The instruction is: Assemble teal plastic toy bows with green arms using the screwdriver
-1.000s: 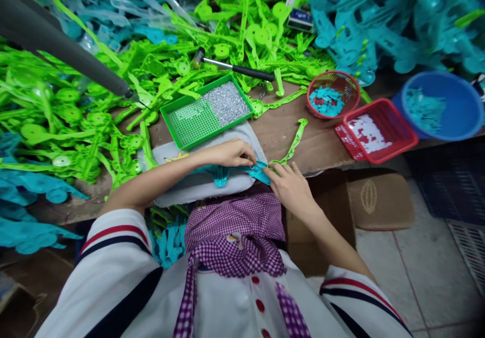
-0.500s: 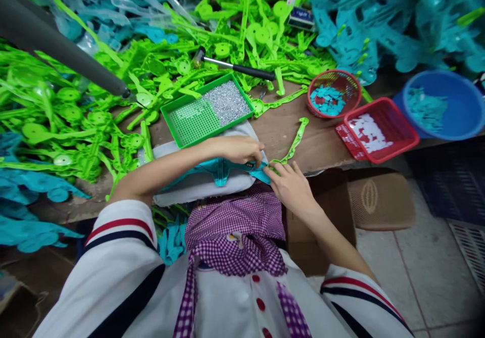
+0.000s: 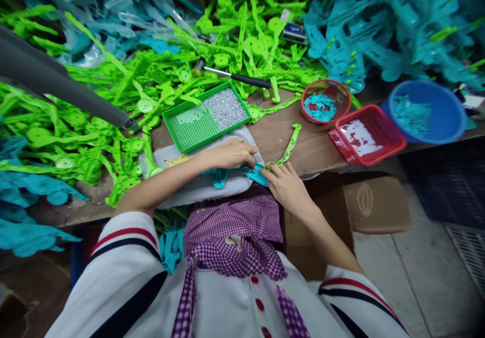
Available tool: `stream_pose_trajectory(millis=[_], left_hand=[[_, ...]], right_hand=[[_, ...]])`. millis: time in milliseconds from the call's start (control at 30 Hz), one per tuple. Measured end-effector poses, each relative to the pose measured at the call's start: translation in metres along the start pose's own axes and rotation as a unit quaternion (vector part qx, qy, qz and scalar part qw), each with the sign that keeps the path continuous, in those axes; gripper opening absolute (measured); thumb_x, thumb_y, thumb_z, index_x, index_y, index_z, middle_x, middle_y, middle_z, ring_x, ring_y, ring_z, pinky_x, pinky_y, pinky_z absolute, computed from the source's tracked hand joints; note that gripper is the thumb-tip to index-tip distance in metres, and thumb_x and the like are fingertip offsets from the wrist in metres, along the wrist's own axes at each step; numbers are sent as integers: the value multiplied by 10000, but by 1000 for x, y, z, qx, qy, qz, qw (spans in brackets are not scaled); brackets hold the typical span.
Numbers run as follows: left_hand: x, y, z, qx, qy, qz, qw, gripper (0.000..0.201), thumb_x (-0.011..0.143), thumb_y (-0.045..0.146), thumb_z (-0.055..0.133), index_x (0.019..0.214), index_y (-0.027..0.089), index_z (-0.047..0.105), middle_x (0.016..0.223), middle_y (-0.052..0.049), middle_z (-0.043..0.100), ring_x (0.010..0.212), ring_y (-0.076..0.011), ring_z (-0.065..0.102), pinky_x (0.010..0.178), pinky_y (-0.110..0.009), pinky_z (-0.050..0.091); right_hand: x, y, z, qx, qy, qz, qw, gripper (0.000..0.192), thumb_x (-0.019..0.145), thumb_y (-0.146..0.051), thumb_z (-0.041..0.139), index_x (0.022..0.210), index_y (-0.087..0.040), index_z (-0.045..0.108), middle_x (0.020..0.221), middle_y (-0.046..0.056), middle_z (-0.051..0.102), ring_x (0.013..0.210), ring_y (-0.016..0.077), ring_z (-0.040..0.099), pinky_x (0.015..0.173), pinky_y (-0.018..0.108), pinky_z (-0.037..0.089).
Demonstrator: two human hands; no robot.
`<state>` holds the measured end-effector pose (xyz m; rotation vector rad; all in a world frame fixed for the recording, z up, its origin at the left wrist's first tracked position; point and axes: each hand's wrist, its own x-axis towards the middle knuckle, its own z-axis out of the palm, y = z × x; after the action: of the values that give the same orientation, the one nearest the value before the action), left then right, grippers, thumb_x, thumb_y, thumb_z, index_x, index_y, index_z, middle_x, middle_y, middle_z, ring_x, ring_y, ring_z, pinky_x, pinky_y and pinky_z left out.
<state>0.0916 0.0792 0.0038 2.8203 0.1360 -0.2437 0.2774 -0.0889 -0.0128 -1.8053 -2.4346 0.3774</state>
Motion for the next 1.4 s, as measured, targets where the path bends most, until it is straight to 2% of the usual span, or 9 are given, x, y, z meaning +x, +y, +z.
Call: stream_pose_trajectory(millis=[267,400,600,700,800,933,1133,1267,1400], left_hand=[[-13,-10,-3,-12,42,-3,999,388,891,66,473,993,288,774,857,-26,620,786,-170,515,859,-352,277],[-16,-10,-3,7,42,-42,998,390,895,57,474,949,292,780,890,-39,632,841,-188,527,925,-392,277],[-47,63,-1,0,146,-152,977,367,917,74,493,1159,248,706,1277,-128,647,1142,-260,550,970,-449,319],[-56,111,22,-200,49,30,978,125,896,185,620,911,243,730,944,-39,733,917,-196,643,869,-376,370],[-51,136,56,-389,-85,160,903,113,782,136,720,743,242,707,790,46,735,754,-128,668,753,-319,375],[-36,135,80,-484,-133,152,851,176,623,79,759,605,205,638,612,77,660,597,-114,606,609,-259,350],[-34,131,66,-513,-272,118,806,229,609,20,694,520,164,539,440,108,493,461,-83,451,526,-214,322],[-36,141,61,-548,-342,67,760,180,630,-17,635,608,156,590,541,92,566,556,-100,510,557,-199,376],[-40,155,58,-503,-309,-11,807,145,664,32,645,649,163,584,576,86,544,594,-107,520,725,-249,439]], right_hand=[[37,1,-55,218,260,80,937,368,1032,-332,374,1286,-234,621,1257,110,639,1217,225,609,1060,448,501],[82,-15,-89,292,378,21,878,363,1051,-362,344,1237,-200,610,1214,83,646,1164,176,629,1014,395,534],[57,16,-54,309,312,59,896,320,1017,-382,435,1152,-209,668,1121,91,702,1068,193,668,953,391,554],[26,40,-24,314,300,130,891,295,994,-375,483,1083,-195,698,1060,98,724,1010,206,686,921,396,559],[13,46,-8,333,288,146,886,266,973,-342,519,1056,-181,715,1047,102,733,1007,208,690,924,388,556],[17,37,-2,360,269,140,882,230,954,-322,554,1035,-202,734,1032,82,741,991,202,692,912,371,552],[25,37,5,380,264,135,876,206,943,-330,577,1015,-236,745,1028,66,746,982,206,690,905,372,538],[28,37,7,370,256,130,883,212,947,-326,564,1021,-238,742,1037,67,745,994,212,689,911,377,532],[30,35,5,362,263,125,885,205,945,-315,562,1003,-237,743,1020,65,748,979,210,692,898,369,536]])
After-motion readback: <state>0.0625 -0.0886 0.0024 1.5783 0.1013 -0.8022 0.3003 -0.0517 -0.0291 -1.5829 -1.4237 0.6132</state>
